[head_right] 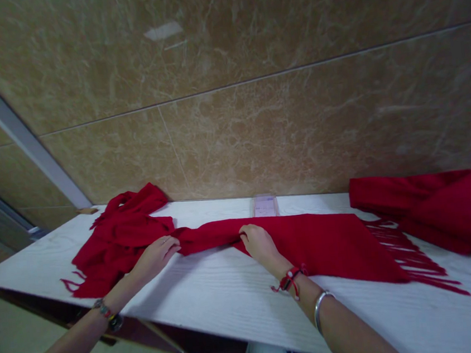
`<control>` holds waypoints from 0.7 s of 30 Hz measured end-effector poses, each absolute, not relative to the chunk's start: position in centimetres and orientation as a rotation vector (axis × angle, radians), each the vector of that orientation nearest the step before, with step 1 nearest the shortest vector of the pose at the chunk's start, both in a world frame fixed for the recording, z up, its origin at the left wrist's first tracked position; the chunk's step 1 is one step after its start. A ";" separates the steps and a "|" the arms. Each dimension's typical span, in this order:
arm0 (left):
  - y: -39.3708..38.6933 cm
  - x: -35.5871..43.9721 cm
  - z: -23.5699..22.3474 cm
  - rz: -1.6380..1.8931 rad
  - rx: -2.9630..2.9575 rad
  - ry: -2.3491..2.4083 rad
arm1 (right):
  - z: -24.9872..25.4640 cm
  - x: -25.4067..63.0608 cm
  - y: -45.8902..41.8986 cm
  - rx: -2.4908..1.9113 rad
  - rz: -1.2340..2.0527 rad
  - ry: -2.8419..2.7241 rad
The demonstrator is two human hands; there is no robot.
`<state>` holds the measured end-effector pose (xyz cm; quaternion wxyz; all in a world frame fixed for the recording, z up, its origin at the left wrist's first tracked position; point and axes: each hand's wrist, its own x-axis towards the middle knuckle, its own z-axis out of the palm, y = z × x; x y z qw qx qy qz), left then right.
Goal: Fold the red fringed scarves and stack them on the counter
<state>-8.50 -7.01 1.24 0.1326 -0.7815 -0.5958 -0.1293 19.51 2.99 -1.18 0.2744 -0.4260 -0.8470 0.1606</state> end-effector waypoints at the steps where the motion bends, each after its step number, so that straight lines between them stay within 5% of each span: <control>1: -7.2 -8.6 0.8 -0.363 -2.273 -1.782 | -1.2 19.5 2.9 -1.135 0.424 -2.278; 11: -6.0 -8.5 0.1 -0.735 -2.163 -2.090 | -0.8 20.0 3.4 -1.136 0.369 -2.183; 21: -6.9 -12.3 4.7 -0.080 -2.061 -1.778 | -0.6 19.5 3.1 -1.127 0.401 -2.195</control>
